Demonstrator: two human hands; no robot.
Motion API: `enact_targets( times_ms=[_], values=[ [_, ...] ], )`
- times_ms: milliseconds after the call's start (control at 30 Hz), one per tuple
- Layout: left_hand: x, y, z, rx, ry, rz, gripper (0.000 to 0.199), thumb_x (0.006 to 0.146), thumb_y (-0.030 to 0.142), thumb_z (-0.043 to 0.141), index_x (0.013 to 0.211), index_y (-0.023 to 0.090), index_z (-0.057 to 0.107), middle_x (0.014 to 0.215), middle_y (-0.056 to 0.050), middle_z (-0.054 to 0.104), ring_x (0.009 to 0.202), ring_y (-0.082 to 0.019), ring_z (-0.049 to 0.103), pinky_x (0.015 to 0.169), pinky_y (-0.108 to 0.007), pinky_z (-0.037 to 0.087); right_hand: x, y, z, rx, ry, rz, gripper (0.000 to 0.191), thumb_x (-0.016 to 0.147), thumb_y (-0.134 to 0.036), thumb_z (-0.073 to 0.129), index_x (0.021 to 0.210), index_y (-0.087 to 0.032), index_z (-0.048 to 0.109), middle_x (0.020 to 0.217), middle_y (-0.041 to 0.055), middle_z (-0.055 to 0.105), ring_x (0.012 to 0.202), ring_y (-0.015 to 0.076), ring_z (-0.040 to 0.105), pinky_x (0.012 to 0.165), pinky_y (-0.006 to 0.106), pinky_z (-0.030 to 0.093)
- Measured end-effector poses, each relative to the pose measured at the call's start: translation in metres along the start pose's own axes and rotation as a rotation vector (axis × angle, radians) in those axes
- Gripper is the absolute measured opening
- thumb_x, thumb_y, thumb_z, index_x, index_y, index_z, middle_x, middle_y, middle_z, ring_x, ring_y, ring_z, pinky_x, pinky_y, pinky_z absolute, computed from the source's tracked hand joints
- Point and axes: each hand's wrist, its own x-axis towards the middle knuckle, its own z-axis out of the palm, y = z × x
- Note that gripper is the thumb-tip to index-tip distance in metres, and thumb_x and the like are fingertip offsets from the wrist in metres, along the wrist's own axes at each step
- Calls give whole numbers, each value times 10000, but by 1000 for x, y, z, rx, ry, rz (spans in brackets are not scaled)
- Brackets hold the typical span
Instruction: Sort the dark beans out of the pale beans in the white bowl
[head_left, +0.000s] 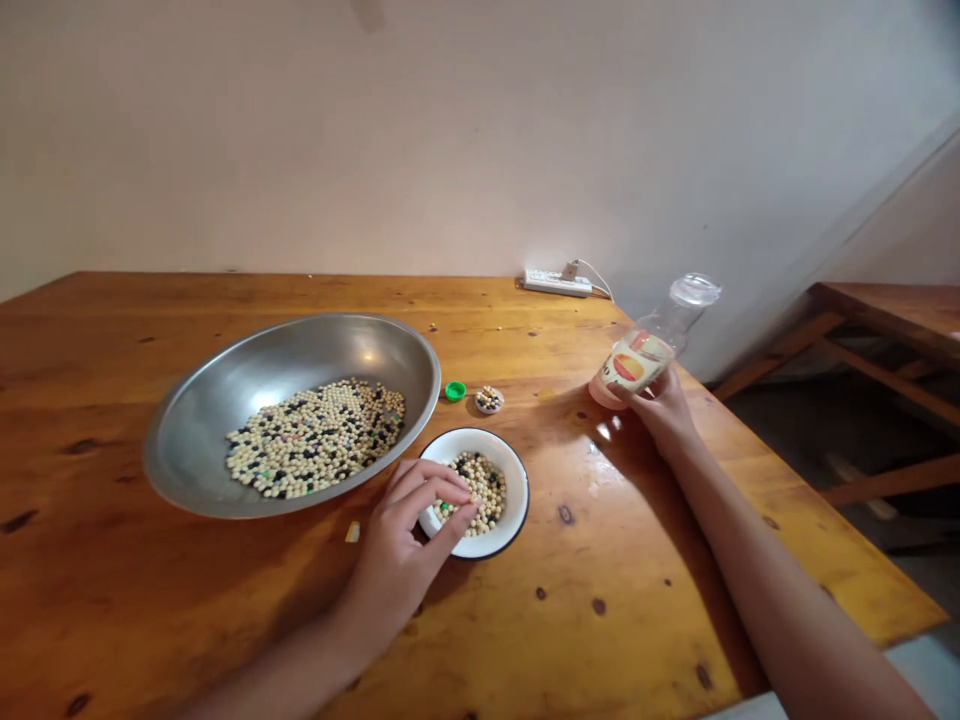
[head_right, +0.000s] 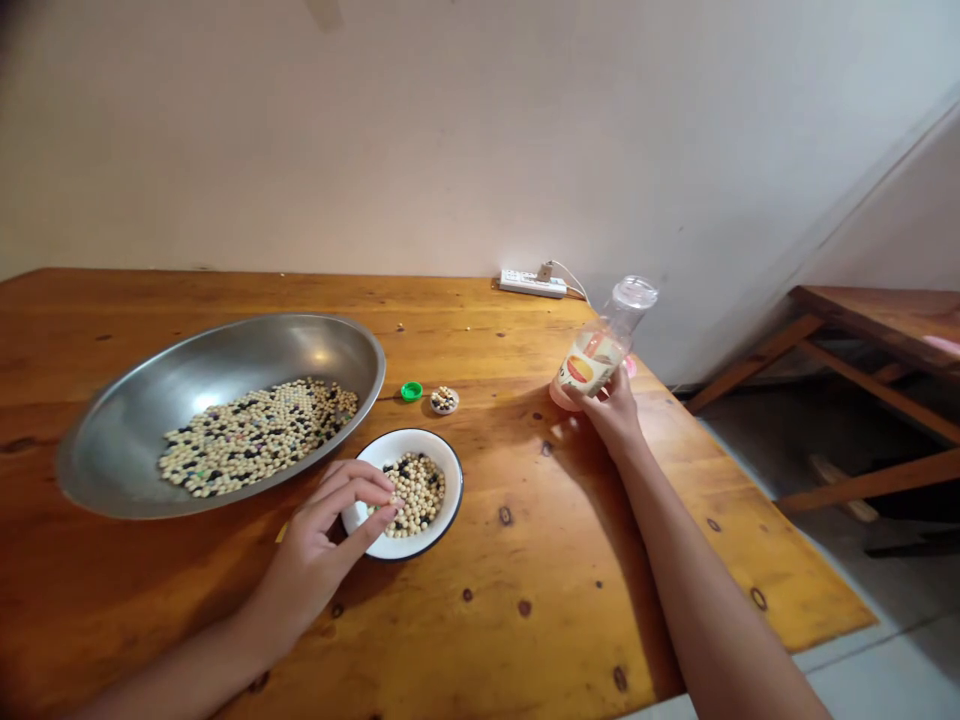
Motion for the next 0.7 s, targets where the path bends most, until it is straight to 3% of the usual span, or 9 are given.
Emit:
enact_targets(
  times_ms=[100,167,233,267,333,400,467,600,700],
  values=[
    [0,-1,0,-7,3,-15,104,833,199,574,731,212,589,855,-4,597,886,-148,547,830,-270,408,-3,-10,-2,-62,62,-87,745,575,-378,776,1225,-231,444,1171,95,533,1096,278,538,924,464,447],
    [1,-1,0,-9,2,-18,110,835,204,571,726,211,587,849,-7,596,880,-150,551,819,-270,415,-11,-22,-3,-187,259,-286,743,641,-377,741,1286,-245,396,1185,97,495,1126,279,496,909,459,449],
    [2,-1,0,-6,-3,-17,116,833,210,573,718,211,585,836,-10,597,869,-155,554,804,-273,423,-22,-36,1,-375,424,-562,611,749,-324,659,1300,-239,407,1111,96,512,1062,268,502,861,440,458],
    [3,-1,0,-4,-10,-18,119,832,213,574,713,211,585,830,-11,598,865,-158,555,799,-276,425,-27,-41,6,-471,403,-686,530,788,-281,617,1284,-230,440,1035,91,539,994,257,519,829,423,461],
    [3,0,-1,-2,-24,-15,128,832,215,572,705,209,583,817,-16,602,857,-165,558,795,-287,429,-37,-48,19,-676,165,-861,388,829,-238,560,1216,-235,535,907,71,569,863,229,539,795,395,446],
    [3,1,-2,-2,-39,-15,134,836,213,563,704,208,582,812,-21,604,855,-171,559,793,-301,433,-43,-49,35,-877,-127,-861,308,859,-258,526,1157,-243,605,852,66,578,808,217,537,766,371,429],
    [2,2,-3,-3,-49,-20,133,836,206,560,704,208,580,814,-24,607,857,-176,558,788,-308,435,-45,-47,46,-1010,-327,-769,285,893,-296,478,1116,-236,645,849,73,595,807,218,541,752,364,418],
    [1,2,-5,-28,-68,-28,112,822,178,574,715,210,580,835,-18,611,869,-172,554,787,-304,437,-45,-39,49,-990,-479,-697,320,930,-325,410,1064,-208,676,881,81,640,849,216,566,802,364,435],
    [2,2,-6,-50,-76,-35,107,816,156,580,725,212,580,844,-9,611,885,-164,550,801,-295,435,-43,-36,45,-949,-434,-692,331,935,-335,403,1051,-204,683,873,76,647,853,210,583,784,339,459]
  ],
)
